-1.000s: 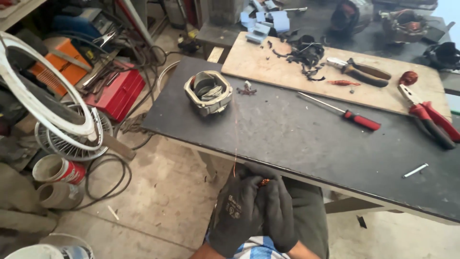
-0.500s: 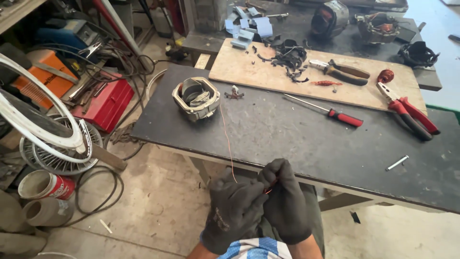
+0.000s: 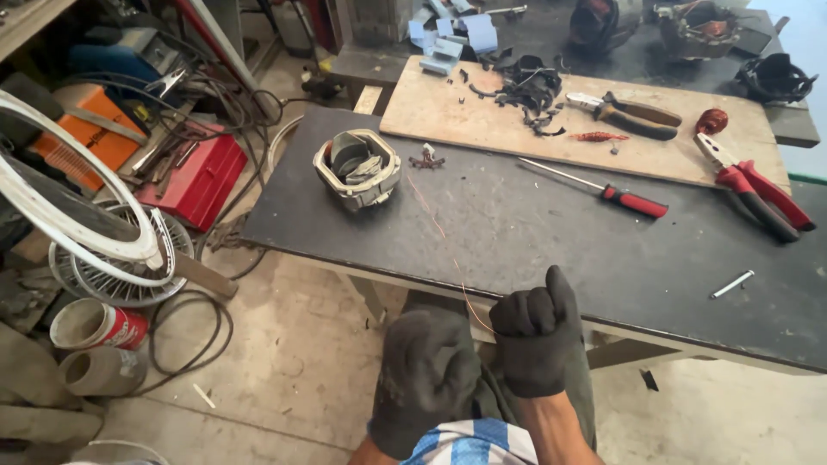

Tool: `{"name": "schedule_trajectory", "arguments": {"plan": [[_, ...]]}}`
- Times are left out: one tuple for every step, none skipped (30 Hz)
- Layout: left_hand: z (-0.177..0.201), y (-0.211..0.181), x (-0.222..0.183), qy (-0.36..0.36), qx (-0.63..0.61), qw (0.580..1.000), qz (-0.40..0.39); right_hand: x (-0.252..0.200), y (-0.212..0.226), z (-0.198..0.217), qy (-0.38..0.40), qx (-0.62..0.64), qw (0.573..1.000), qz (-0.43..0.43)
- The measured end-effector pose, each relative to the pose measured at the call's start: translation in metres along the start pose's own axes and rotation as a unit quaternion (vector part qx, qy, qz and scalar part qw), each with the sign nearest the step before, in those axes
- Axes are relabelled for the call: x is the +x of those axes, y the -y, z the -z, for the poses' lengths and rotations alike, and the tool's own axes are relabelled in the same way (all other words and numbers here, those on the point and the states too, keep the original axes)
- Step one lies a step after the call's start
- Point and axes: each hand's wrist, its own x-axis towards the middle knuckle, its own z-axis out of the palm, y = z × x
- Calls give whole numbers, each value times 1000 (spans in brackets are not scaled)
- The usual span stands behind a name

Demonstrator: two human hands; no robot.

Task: Repairing an electric motor by twisting copper wires and inspecting the stator component

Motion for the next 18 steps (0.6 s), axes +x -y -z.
{"name": "schedule_trajectory", "arguments": {"plan": [[5, -6, 16, 41, -72, 997, -10, -2, 0, -3, -1, 1, 1000, -8], [11, -13, 32, 80, -143, 986, -20, -4, 0, -6, -2, 2, 1000, -16], [8, -12, 30, 80, -142, 986, -23, -4, 1, -12, 0, 4, 1000, -15], [6, -11, 27, 94, -99, 990, -39, -3, 2, -17, 2, 7, 1000, -22], [5, -12, 22, 110, -57, 991, -53, -7, 3, -21, 0, 11, 1000, -30], [-1, -10, 17, 113, -57, 991, -52, -9, 3, -23, -2, 13, 999, -30], [-8, -6, 13, 139, -24, 989, -43, -10, 4, -25, -4, 17, 999, -36], [-15, -3, 9, 165, 9, 986, -34, -11, 4, -27, -5, 21, 999, -42], [-13, -6, 21, 167, 10, 985, -34, -11, 4, -24, -7, 23, 999, -43], [-11, -9, 32, 163, -18, 986, -12, -11, 5, -21, 7, -11, 998, -61], [-8, -12, 44, 161, -47, 986, 8, -12, 4, -18, 19, -43, 996, -78], [-9, -9, 38, 165, -46, 985, 8, -13, 2, -8, 17, -39, 996, -78], [-9, -5, 33, 175, -38, 983, 27, -12, 0, 2, 52, -32, 995, -80], [-10, -1, 28, 185, -30, 981, 46, -12, -2, 12, 87, -25, 993, -82], [-13, 3, 24, 189, -29, 981, 42, -19, 8, -2, 87, -20, 993, -79], [-15, 7, 19, 173, -6, 985, 23, -26, 19, -15, 46, -422, 905, -13], [-18, 10, 15, 157, 16, 987, 3, -33, 29, -27, -6, -750, 659, 51], [-18, 19, 11, 162, 17, 987, 0, -32, 33, -23, -10, -747, 663, 50]]}}
